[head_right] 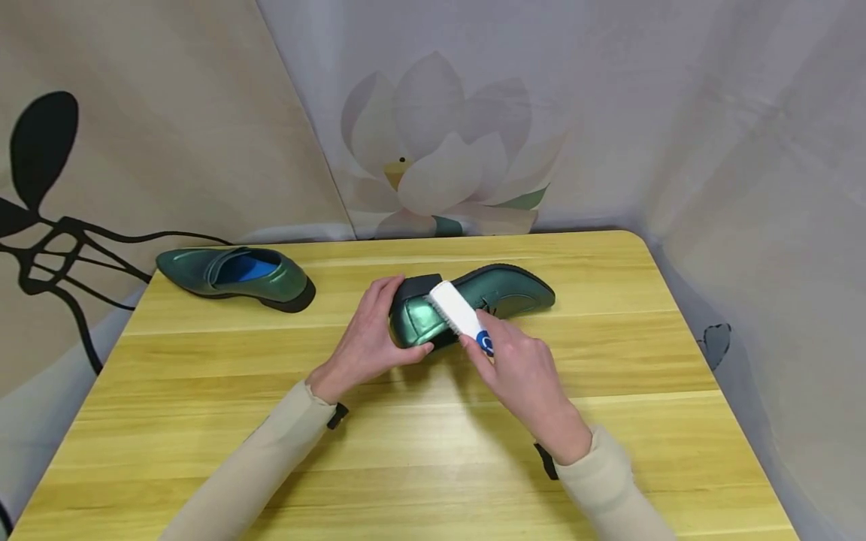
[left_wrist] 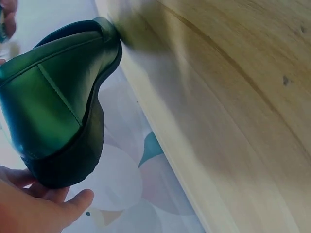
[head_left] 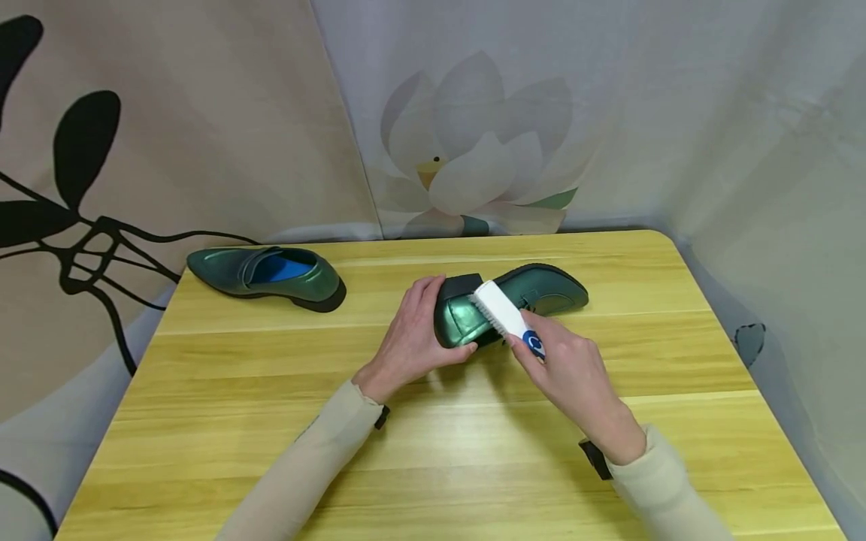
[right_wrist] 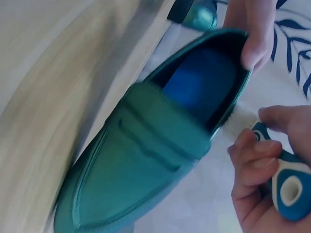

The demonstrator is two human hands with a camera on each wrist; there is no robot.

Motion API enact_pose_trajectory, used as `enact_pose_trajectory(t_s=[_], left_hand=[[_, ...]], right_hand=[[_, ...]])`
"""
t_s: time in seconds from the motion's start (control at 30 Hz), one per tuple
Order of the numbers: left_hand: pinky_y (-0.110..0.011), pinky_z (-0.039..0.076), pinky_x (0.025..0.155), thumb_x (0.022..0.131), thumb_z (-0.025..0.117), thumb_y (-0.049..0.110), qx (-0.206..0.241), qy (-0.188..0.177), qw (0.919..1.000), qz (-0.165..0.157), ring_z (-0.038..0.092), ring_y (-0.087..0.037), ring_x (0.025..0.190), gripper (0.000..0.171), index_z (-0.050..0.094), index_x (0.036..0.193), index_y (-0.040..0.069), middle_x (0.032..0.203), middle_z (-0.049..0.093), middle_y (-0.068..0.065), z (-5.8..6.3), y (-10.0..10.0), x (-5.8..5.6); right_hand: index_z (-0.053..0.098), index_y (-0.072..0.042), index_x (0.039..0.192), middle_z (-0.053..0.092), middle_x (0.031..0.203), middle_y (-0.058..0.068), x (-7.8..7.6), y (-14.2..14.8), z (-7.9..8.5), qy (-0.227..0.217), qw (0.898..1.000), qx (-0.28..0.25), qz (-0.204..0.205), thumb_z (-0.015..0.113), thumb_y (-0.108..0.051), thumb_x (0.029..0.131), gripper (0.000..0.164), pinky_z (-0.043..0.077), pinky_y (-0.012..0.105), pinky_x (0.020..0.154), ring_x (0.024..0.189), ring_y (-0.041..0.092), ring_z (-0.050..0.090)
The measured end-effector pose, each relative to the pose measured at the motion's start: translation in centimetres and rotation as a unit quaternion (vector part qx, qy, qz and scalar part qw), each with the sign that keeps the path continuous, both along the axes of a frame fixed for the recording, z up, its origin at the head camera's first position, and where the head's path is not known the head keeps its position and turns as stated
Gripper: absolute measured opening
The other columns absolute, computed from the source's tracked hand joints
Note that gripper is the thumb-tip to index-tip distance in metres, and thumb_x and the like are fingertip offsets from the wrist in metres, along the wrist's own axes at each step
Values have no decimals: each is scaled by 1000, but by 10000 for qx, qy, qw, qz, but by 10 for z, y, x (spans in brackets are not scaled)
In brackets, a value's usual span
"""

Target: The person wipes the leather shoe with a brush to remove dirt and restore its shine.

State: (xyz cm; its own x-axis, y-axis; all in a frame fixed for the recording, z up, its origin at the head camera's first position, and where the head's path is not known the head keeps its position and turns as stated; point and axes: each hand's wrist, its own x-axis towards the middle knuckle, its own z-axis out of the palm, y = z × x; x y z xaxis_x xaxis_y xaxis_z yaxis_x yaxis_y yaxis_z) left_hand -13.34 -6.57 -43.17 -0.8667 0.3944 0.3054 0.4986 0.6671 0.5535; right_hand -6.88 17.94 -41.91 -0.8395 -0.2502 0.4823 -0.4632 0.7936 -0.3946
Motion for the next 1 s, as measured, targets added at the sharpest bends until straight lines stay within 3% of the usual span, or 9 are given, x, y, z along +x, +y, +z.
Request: enact_pose_trajectory(t_s=[0.17, 0.3, 0.4, 0.57, 0.67, 0.87, 1.0], left_hand=[[-48, 45, 109, 70, 93, 45, -38, 205, 9997, -86, 48, -34, 129, 110, 40, 153, -4, 147, 45, -21, -1, -1, 0], [-47, 44, 111, 68, 96, 42, -132, 539, 9981, -284, 48, -35, 130, 111, 40, 152, -5, 146, 46, -22, -1, -1, 0], [-46, 44, 111, 68, 96, 44, -278, 775, 9957, -425, 48, -34, 129, 112, 40, 152, -4, 145, 46, -21, -2, -3, -1], [-45, 45, 110, 68, 94, 48, -512, 1058, 9916, -533, 48, -32, 129, 112, 40, 152, -2, 144, 47, -19, -3, -6, -3], [-45, 45, 110, 68, 94, 49, -565, 1179, 9897, -578, 48, -32, 129, 112, 40, 152, -2, 144, 48, -19, -4, -7, -4], [-45, 43, 112, 67, 95, 49, -588, 1328, 9876, -599, 49, -33, 129, 113, 41, 151, -4, 143, 49, -21, -5, -7, -5], [-45, 42, 113, 68, 94, 49, -602, 1190, 9894, -567, 49, -33, 130, 113, 40, 151, -5, 144, 49, -21, -6, -8, -4]], right_hand=[[67, 7, 126, 74, 110, 21, 5, -15, 3, 254, 9980, 134, 565, 78, -24, 93, 46, 59, 37, 58, 80, 28, 74], [67, 6, 126, 75, 105, 20, 5, -19, 6, 350, 9971, 214, 641, 78, -25, 93, 46, 55, 33, 52, 71, 23, 70], [68, 5, 126, 75, 106, 20, 3, -14, 6, 233, 9987, 185, 410, 77, -26, 95, 45, 54, 34, 50, 68, 22, 69], [69, 5, 125, 75, 105, 22, -4, -2, 6, -102, 9993, 152, -324, 75, -26, 96, 43, 55, 42, 51, 66, 28, 68], [69, 5, 126, 75, 104, 22, -6, 0, 8, -224, 9983, 140, -510, 74, -27, 97, 43, 55, 44, 51, 66, 29, 68], [69, 3, 127, 75, 111, 19, -3, -15, 12, -108, 9999, 129, 20, 75, -30, 97, 46, 56, 41, 53, 72, 26, 71], [69, 4, 126, 75, 112, 19, -1, -19, 12, -26, 9996, 182, 226, 75, -31, 96, 46, 55, 37, 51, 67, 23, 69]])
